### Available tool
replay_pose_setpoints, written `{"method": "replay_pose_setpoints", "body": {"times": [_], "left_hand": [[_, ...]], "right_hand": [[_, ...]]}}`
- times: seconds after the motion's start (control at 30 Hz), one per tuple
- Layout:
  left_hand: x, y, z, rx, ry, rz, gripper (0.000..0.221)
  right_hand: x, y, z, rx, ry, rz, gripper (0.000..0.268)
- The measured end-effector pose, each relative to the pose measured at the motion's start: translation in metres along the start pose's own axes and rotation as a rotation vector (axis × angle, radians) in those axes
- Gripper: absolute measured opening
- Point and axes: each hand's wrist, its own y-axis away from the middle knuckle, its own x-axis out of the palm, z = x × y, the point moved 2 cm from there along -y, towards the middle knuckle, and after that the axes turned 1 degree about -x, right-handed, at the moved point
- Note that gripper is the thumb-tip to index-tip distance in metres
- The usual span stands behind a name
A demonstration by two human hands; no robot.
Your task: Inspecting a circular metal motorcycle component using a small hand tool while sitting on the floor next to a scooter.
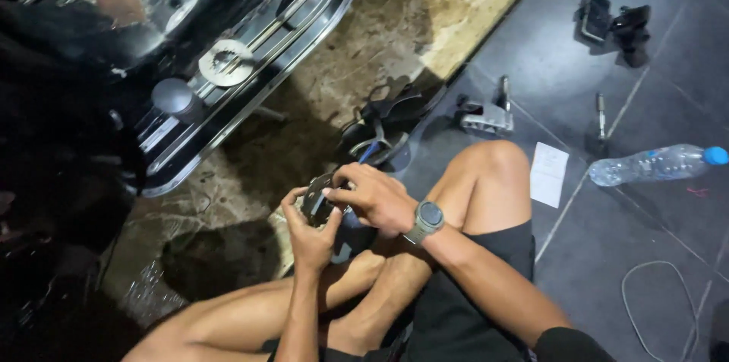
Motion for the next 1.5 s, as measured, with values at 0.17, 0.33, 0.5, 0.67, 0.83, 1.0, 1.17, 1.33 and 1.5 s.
{"method": "replay_pose_setpoints", "body": {"times": [0.17,0.33,0.5,0.67,0.83,1.0,1.17,1.33,1.5], "left_hand": [[0.002,0.001,-0.012,0.058,0.051,0.026,0.075],[0.001,0.001,-0.015,0.110,-0.017,-0.007,0.070],[-0.002,-0.003,-0.004,0.079,0.004,-0.016,0.071],[-0.005,0.000,-0.012,0.105,-0.075,-0.049,0.068],[-0.006,0.003,-0.012,0.096,-0.123,-0.080,0.069],[-0.008,0.002,-0.016,0.070,-0.100,-0.113,0.070],[-0.005,0.001,-0.012,0.072,-0.106,-0.129,0.071],[-0.006,0.000,-0.003,0.173,-0.109,-0.147,0.073],[-0.006,0.001,-0.011,0.090,0.062,-0.128,0.073]], "right_hand": [[0.005,0.003,-0.012,-0.028,-0.004,-0.040,0.081],[-0.010,-0.008,0.004,-0.006,0.002,-0.049,0.044],[-0.008,-0.012,0.014,-0.032,0.050,-0.032,0.033],[-0.002,-0.009,-0.007,-0.018,0.013,-0.072,0.052],[-0.011,-0.018,0.008,-0.126,-0.001,-0.094,0.029],[-0.001,-0.011,-0.010,-0.015,-0.046,-0.044,0.054],[0.000,-0.011,-0.012,-0.056,-0.108,-0.043,0.084],[0.002,-0.009,-0.008,-0.030,-0.117,0.028,0.084],[0.002,-0.001,-0.040,0.007,0.026,0.062,0.052]]}}
